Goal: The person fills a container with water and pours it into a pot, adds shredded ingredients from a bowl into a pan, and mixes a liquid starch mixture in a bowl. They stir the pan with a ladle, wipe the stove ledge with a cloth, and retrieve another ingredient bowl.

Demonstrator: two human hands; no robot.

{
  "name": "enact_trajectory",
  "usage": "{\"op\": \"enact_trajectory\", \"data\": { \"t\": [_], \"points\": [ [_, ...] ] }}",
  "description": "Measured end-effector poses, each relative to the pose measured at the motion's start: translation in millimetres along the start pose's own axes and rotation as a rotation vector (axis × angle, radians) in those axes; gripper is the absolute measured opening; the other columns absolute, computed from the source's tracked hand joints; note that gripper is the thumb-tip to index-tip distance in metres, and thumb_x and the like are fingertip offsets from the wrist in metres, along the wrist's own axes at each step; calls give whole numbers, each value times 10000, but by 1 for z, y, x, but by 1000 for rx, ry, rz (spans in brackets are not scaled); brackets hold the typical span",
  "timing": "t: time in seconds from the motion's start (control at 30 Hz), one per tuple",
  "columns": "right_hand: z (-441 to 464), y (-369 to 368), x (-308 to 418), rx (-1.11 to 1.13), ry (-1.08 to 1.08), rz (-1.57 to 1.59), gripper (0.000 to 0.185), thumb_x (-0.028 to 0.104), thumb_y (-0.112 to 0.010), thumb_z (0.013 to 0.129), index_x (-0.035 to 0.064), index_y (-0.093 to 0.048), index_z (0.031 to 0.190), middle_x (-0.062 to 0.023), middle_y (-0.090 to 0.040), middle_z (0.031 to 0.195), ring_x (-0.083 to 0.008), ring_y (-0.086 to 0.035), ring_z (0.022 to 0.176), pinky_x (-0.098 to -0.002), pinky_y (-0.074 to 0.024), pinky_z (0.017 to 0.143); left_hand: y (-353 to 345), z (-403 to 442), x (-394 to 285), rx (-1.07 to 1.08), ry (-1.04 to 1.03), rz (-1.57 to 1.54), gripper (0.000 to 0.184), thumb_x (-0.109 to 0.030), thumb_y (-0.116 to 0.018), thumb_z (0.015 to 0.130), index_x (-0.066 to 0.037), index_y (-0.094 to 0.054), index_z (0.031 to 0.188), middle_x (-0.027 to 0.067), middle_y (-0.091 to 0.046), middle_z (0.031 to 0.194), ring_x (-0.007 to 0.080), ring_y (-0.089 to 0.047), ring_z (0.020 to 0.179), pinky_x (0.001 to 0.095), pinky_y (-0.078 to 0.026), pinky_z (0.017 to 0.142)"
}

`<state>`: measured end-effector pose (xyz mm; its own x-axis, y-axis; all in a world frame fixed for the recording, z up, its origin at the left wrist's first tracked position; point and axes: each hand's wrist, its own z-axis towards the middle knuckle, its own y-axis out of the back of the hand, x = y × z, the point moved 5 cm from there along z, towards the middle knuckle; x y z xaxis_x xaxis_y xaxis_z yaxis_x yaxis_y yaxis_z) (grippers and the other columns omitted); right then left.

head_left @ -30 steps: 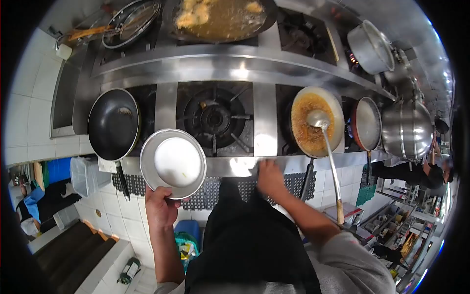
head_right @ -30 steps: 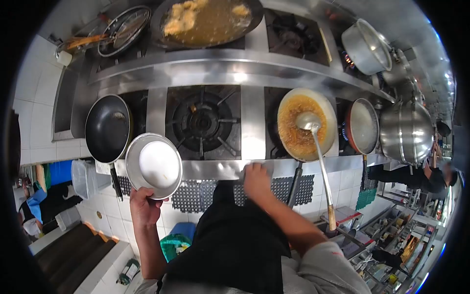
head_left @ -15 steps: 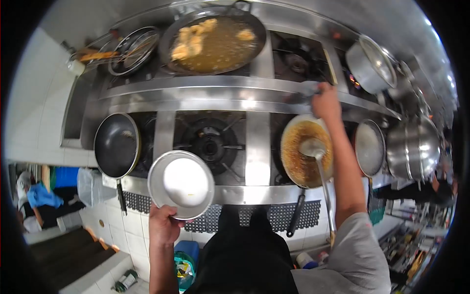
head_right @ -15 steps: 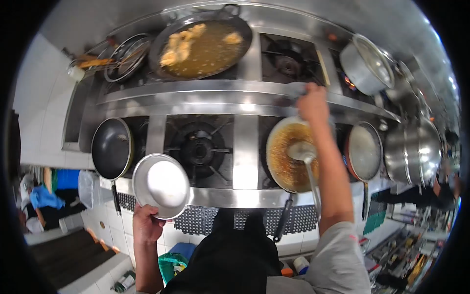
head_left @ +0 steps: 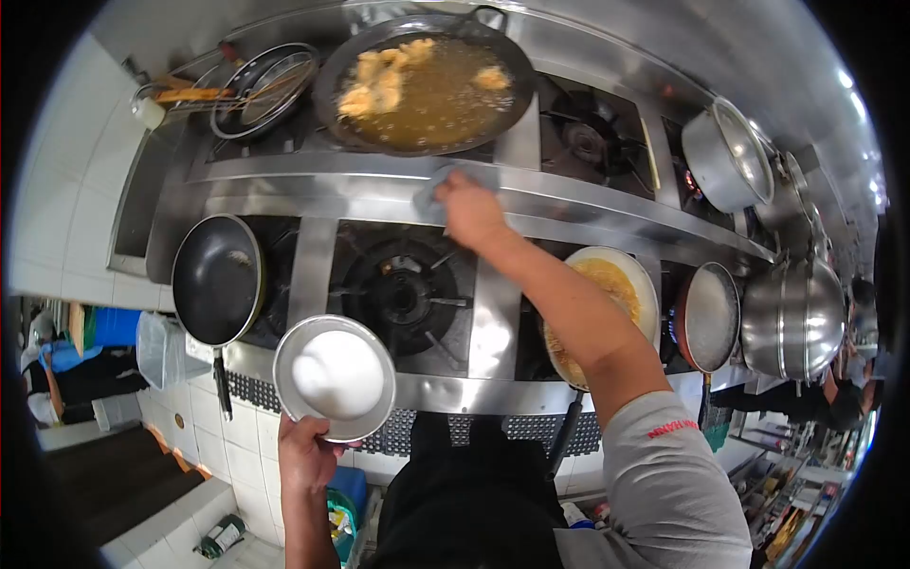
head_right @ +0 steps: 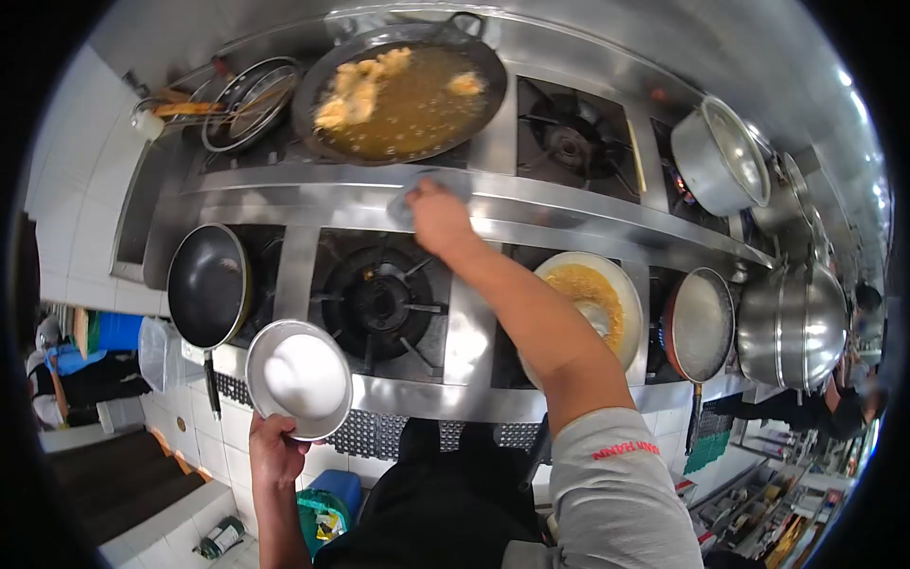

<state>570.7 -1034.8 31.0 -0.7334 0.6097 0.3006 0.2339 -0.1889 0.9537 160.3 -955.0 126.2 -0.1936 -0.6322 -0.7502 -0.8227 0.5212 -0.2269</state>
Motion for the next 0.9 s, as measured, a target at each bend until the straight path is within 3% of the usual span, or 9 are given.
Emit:
{"op": "enact_trajectory", "data": {
  "t": [0.13,0.23,0.27,0.33,0.43,0.5,0.7,0.77,0.9],
  "points": [
    [-18,-37,-47,468,-54,-135,455,442,-561,1001,116,-708,1283,-183,-617,1393,-375,-628,1229,-475,-486,1058,-23,7,10,34,6,47,610,-54,-509,767,32,-431,1366,216,-672,988,284,-683,577,283,-497,388],
    [-37,25,-89,654,-228,42,727,680,-390,1015,104,-665,1362,-175,-584,1462,-375,-578,1312,-467,-407,1140,-43,10,19,31,-4,82,623,-57,-506,762,34,-428,1374,216,-672,991,276,-681,574,278,-502,390],
    [-47,24,-127,649,-272,124,907,757,-223,1010,37,-684,1311,-232,-578,1450,-395,-522,1370,-470,-373,1167,-48,11,23,31,-6,83,625,-53,-498,762,35,-427,1377,220,-673,997,275,-683,577,279,-517,394],
    [-86,63,-176,707,-386,245,898,756,-229,1011,44,-669,1339,-224,-560,1478,-380,-516,1383,-474,-359,1176,-62,11,27,43,1,101,624,-52,-496,764,40,-425,1377,221,-673,994,272,-681,574,281,-526,400],
    [-152,67,-308,611,-627,178,816,700,-303,1019,46,-650,1363,-224,-569,1469,-368,-512,1393,-463,-362,1176,-86,8,31,61,0,110,621,-50,-494,767,50,-424,1375,224,-673,990,268,-679,569,287,-535,403],
    [-201,42,-417,643,-375,-93,789,676,-330,1019,41,-637,1374,-233,-587,1445,-371,-518,1385,-457,-352,1180,-95,5,33,77,-2,117,612,-46,-495,768,54,-428,1368,223,-674,989,264,-677,565,291,-540,404],
    [-283,31,-441,163,-1047,275,955,744,-185,1008,-25,-520,1464,-303,-518,1475,-427,-398,1466,-463,-285,1226,-119,2,54,173,65,140,550,-27,-506,771,48,-469,1315,209,-681,965,267,-687,577,313,-567,424],
    [-320,14,-425,76,-1081,677,1069,844,-240,951,-32,-423,1535,-194,-484,1563,-346,-403,1480,-400,-210,1248,-130,0,57,202,51,151,525,-25,-516,776,47,-481,1295,203,-684,947,276,-695,599,328,-579,441],
    [-405,4,-352,1,-1133,861,1123,867,-228,937,-54,-341,1570,-182,-452,1591,-302,-337,1519,-414,-181,1255,-151,-6,56,248,45,135,506,-32,-539,790,49,-488,1287,195,-690,937,304,-710,647,374,-593,470]
  ]
}}
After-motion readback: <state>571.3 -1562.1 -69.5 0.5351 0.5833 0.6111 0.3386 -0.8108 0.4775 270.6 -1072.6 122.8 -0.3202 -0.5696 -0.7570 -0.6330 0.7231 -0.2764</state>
